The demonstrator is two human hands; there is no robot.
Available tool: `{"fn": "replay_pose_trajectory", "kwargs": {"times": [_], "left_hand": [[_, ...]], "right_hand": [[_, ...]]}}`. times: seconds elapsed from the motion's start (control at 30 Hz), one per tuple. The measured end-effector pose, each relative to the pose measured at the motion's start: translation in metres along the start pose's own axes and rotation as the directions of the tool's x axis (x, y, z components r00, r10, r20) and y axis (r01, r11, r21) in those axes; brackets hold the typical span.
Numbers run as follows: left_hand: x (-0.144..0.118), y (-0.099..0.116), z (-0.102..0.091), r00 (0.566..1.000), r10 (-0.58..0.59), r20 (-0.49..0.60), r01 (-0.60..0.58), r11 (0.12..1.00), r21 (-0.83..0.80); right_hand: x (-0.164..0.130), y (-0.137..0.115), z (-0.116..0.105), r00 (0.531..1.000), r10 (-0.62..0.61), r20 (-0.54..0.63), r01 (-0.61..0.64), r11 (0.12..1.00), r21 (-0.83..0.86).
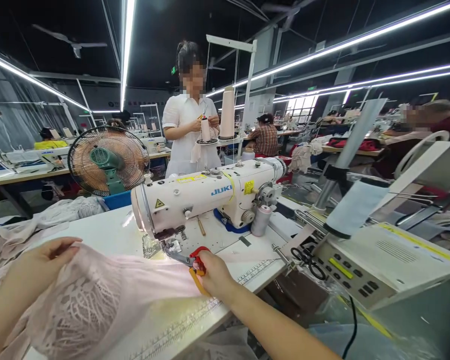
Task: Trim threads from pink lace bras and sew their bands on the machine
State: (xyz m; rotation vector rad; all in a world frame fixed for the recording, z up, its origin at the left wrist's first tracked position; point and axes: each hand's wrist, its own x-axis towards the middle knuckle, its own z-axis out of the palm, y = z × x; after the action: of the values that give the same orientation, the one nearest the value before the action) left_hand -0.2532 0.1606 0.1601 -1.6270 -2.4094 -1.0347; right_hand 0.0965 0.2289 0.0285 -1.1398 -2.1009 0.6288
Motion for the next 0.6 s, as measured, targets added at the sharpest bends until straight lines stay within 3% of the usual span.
{"fn": "replay_pose_trajectory", "kwargs": {"times": [0.13, 0.33, 0.4, 0.5, 0.6], "left_hand": [[0.027, 0.034, 0.006, 0.997, 0.077, -0.017, -0.073, 0.985, 0.159], [0.06, 0.032, 0.035, 0.98, 0.198, 0.017, -0.187, 0.893, 0.409], [0.05, 0.029, 0.049, 0.98, 0.182, 0.086, -0.201, 0.865, 0.46], [0.008, 0.023, 0.074, 0.972, 0.083, 0.22, -0.182, 0.858, 0.48], [-0.039, 0.015, 0.098, 0.919, 0.053, 0.391, -0.25, 0.845, 0.473]], "right_hand": [[0.0, 0.0, 0.0, 0.998, -0.016, -0.063, 0.017, 1.0, 0.025], [0.002, 0.008, -0.005, 0.979, -0.027, -0.201, 0.031, 0.999, 0.019], [0.004, 0.013, -0.005, 0.975, -0.03, -0.221, 0.036, 0.999, 0.024], [0.001, 0.018, -0.003, 0.982, -0.064, -0.178, 0.077, 0.995, 0.066], [-0.006, 0.02, -0.002, 0.982, -0.125, -0.139, 0.137, 0.987, 0.079]]}}
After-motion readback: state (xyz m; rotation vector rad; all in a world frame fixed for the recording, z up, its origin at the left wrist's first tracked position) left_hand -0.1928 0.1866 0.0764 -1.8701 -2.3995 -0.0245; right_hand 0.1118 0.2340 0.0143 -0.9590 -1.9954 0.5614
